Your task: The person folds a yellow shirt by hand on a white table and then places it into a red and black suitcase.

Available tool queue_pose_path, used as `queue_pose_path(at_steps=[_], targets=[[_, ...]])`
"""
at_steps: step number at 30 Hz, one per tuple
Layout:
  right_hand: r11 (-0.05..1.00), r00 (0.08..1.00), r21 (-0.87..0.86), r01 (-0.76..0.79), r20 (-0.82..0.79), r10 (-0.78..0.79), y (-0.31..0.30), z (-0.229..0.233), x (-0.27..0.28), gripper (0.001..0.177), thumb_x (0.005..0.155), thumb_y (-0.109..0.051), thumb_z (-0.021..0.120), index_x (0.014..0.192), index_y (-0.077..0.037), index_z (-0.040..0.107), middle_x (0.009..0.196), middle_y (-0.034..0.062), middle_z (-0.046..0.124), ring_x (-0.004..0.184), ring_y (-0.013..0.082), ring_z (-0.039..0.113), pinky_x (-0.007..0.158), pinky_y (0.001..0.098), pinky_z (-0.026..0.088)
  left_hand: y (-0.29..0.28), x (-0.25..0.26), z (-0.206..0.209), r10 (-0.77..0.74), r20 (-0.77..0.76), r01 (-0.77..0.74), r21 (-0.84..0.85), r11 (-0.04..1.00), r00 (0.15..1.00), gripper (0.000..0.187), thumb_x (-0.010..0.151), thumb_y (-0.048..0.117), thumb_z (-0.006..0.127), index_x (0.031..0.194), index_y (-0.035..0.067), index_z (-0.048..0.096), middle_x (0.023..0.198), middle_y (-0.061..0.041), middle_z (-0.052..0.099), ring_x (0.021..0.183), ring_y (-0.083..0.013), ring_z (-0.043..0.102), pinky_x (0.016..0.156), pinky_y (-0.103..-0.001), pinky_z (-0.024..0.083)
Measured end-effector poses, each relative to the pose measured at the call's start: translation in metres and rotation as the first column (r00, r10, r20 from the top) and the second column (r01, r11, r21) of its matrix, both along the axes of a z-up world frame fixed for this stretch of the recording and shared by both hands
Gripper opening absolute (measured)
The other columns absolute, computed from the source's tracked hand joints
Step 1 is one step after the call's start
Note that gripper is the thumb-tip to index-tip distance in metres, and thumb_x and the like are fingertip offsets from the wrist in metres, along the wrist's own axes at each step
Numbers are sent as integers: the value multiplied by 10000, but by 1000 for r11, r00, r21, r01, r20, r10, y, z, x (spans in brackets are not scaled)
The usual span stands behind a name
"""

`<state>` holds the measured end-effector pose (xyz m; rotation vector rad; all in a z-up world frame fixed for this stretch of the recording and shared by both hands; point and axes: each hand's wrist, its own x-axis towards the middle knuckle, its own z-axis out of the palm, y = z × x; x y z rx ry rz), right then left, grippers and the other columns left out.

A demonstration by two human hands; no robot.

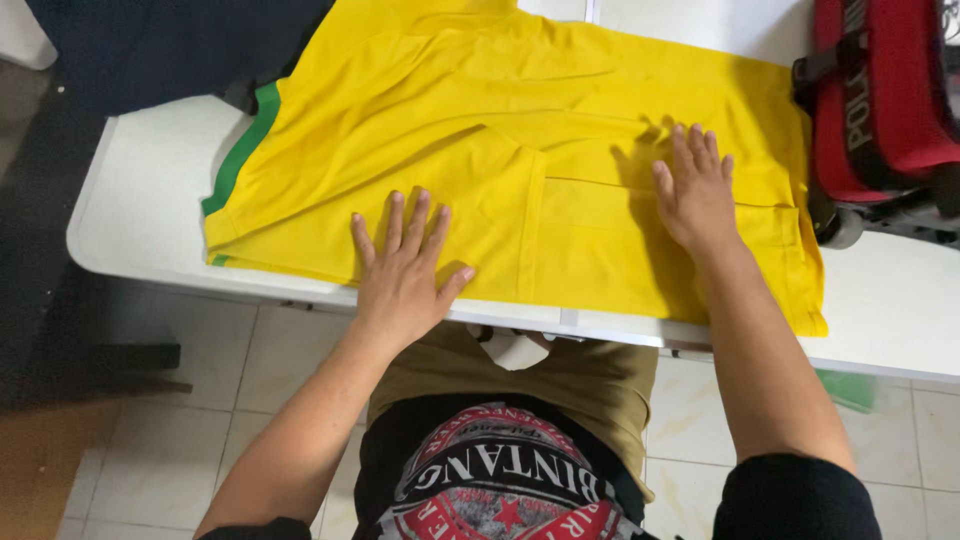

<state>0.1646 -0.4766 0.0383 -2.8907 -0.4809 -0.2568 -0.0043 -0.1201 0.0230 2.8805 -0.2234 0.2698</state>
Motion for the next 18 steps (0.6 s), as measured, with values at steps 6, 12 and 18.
queue_pose_path(at_steps=[6,12,18], targets=[[944,964,201,-262,12,266,-30,1,-83,491,1040,-263,587,1482,-53,546,1588,217,480,1521,407,359,1229,531,294,0,0,0,0,-36,0,-7,1000,999,800,976,602,467,1577,84,366,1689,-184,196,1555,-412,103,1135,-759,-8],[992,958,130,0,284,-37,-123,-9,-73,342,1063,-152,683,1358,11,624,1435,222,617,1444,392,547,1268,473,404,5,-6,-1,17,-45,-16,26,1000,999,816,974,603,460,1581,67,355,1691,-184,198,1553,-424,122,1136,-761,-1],[996,966,88,-18,257,-5,-94,-18,-88,431,984,-184,727,1379,-19,675,1451,204,652,1406,395,558,1156,482,443,18,-5,0,-44,-6,43,-75,996,999,850,924,587,524,1556,48,345,1656,-203,215,1540,-411,159,1133,-746,57]])
